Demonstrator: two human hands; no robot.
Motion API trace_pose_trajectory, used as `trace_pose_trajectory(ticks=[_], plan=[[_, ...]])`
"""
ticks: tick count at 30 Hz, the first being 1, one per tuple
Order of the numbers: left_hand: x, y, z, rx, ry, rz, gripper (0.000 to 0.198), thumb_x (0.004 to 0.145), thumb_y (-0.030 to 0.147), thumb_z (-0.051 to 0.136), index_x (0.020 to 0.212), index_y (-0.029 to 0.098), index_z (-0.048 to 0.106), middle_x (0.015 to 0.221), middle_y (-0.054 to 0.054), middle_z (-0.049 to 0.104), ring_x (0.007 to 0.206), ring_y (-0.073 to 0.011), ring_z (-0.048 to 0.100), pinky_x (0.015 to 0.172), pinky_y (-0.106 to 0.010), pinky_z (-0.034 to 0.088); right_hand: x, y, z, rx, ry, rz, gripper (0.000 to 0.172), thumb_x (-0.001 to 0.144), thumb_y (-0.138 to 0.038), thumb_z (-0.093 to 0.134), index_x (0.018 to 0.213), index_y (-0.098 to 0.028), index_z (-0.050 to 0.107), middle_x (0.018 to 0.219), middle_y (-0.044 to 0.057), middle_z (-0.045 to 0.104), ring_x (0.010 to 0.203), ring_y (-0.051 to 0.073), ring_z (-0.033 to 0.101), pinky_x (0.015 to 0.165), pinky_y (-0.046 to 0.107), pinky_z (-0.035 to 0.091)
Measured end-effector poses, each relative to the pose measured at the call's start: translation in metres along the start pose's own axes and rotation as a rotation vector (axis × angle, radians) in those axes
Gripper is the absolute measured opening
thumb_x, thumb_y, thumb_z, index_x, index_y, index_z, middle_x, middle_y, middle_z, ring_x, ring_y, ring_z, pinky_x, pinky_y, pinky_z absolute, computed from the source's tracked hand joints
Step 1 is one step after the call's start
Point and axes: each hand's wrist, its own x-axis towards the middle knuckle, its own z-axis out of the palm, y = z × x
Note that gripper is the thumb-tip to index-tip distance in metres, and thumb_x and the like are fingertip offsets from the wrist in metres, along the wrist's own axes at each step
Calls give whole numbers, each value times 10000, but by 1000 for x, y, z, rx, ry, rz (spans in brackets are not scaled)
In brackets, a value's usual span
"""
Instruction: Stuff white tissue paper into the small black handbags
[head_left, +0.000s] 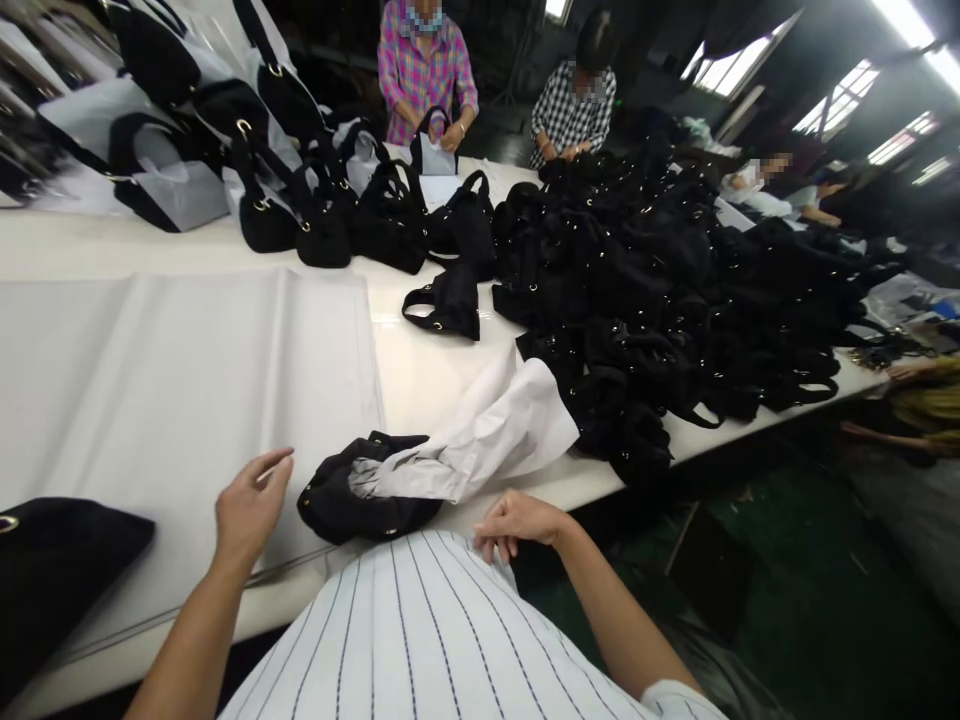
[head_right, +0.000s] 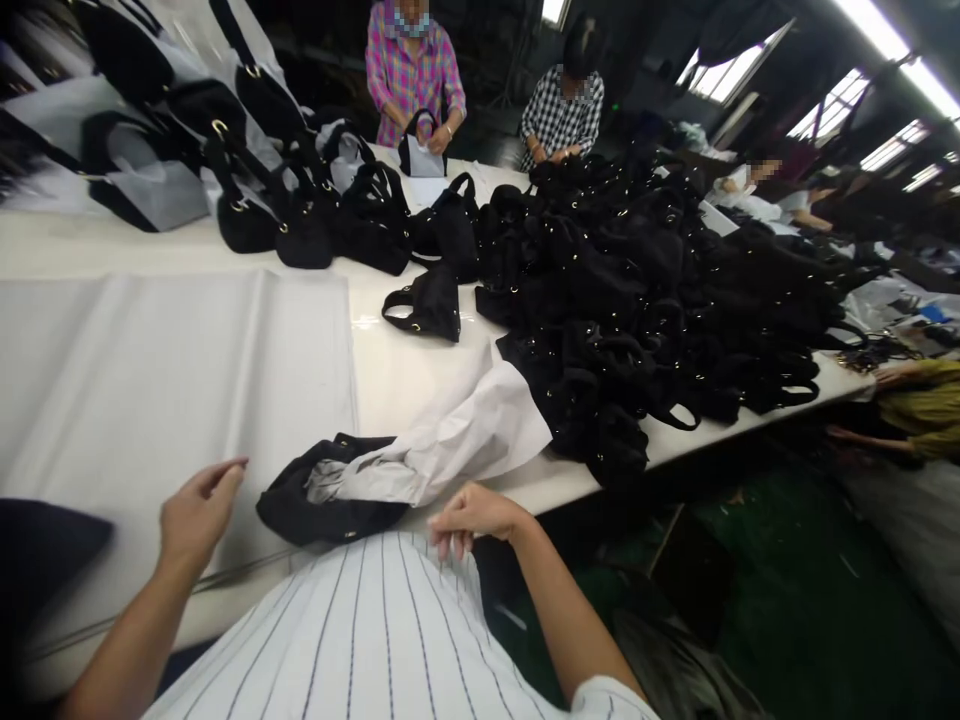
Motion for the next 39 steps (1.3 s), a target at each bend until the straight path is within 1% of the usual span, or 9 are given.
trace_pose_trajectory(ticks=[5,10,17,20,23,29,33,36,39], plan=[[4,63,16,-81,-349,70,532,673,560,644,1092,233,664,1269,-76,613,1190,-299,544,1015,-407,431,28,45,27,111,249,-53,531,712,-507,725,1112,-167,648,878,64,694,667,138,611,573,242,476],[7,72,34,-159,-585,-71,539,675,528,653,1087,180,640,1110,-99,686,1058,-284,626,899,-376,510,80,18,53,395,303,-252,567,700,-447,749,1173,-186,578,1168,95,607,1033,214,597,791,301,514],[-50,82,74,-361,-402,-279,731,651,323,742,1295,182,426,1063,-124,635,757,-227,666,660,-383,561,141,-58,0,386,372,-474,387,740,-451,666,1015,-179,671,976,38,687,911,176,629,795,280,500],[-83,88,89,-562,-617,-322,930,676,285,749,1426,168,211,970,-115,661,680,-199,661,677,-393,563,156,-83,-22,303,388,-442,410,743,-520,646,891,-143,713,856,41,711,862,188,637,836,313,487],[-85,84,82,-517,-878,-300,724,686,398,750,1286,107,466,913,-141,688,732,-226,670,714,-389,553,163,-94,-32,201,367,-444,476,727,-574,654,868,-125,730,838,58,727,862,203,645,866,335,477],[-29,67,38,-356,-366,-187,766,522,456,846,1161,131,578,1010,-161,688,918,-308,657,749,-398,539,138,-89,-21,201,606,-543,482,804,-563,559,933,-125,712,875,112,732,777,200,663,775,355,521],[-2,93,25,-709,-398,3,685,611,361,823,1209,180,541,1254,-134,605,1173,-284,555,961,-378,471,92,-94,11,-39,963,-860,309,875,-413,538,1019,-186,690,1024,88,697,972,207,630,929,369,478],[10,130,28,-1005,-402,71,633,697,338,766,1260,204,509,1322,-105,564,1237,-265,507,982,-368,463,64,-103,40,-269,909,-986,280,866,-350,582,1112,-249,668,1183,70,638,1134,225,561,1040,389,409],[15,161,37,-1075,-359,78,604,691,343,770,1228,181,547,1273,-109,601,1201,-264,537,968,-365,474,58,-111,51,-392,835,-922,576,790,-405,684,1328,-277,524,1426,63,459,1320,256,403,1127,419,315]])
